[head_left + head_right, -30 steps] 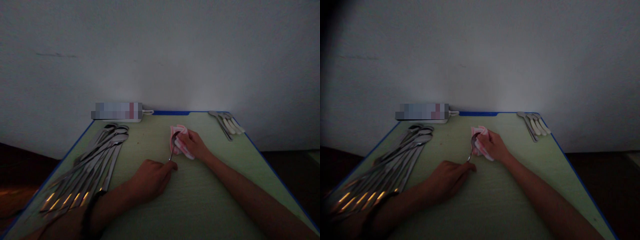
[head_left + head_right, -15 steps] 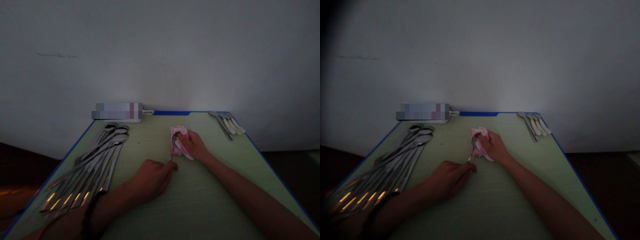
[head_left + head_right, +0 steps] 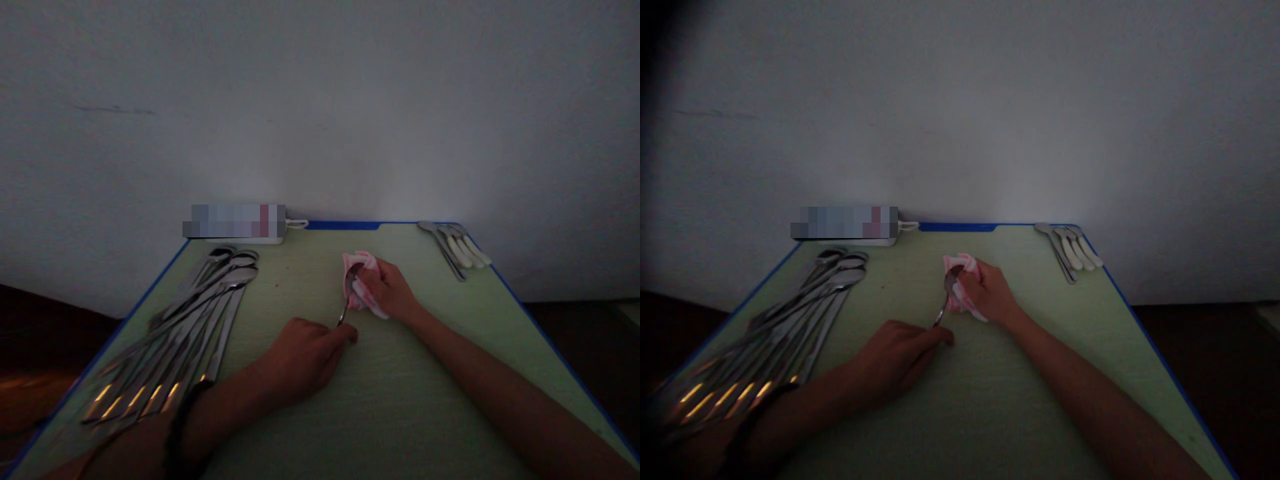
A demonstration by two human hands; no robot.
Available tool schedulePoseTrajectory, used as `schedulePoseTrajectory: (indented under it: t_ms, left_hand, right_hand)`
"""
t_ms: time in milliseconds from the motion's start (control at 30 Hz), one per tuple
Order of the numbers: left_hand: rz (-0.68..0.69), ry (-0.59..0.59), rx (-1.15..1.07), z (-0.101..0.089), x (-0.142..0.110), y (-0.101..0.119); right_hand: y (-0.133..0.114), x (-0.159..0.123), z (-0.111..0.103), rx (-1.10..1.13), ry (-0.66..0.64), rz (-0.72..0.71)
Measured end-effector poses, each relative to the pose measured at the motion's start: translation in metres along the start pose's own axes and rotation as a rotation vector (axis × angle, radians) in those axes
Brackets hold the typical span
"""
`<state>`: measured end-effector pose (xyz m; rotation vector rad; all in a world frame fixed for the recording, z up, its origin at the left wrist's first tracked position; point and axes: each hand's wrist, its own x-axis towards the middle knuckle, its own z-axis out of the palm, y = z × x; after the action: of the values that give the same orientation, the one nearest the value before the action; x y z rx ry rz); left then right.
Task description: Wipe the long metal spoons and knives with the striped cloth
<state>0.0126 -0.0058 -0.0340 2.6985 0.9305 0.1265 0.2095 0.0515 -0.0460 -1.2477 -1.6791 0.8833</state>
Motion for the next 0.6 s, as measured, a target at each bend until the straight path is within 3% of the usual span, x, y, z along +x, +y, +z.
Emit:
schedulePoseTrajectory:
  t_ms: [300,600]
  left_hand:
    - [-0.007,-0.001,-0.005,-0.0011,-0.0009,0.0016]
    - [-0.019,-0.011,0.002,-0.0033,0.0006,0.0025]
  right_hand:
    - [-0.0009,0.0,-0.0009,0.134,-0.032,0.031]
    - [-0.0026,0.0012,-0.0016,0.1,-0.073,0.0]
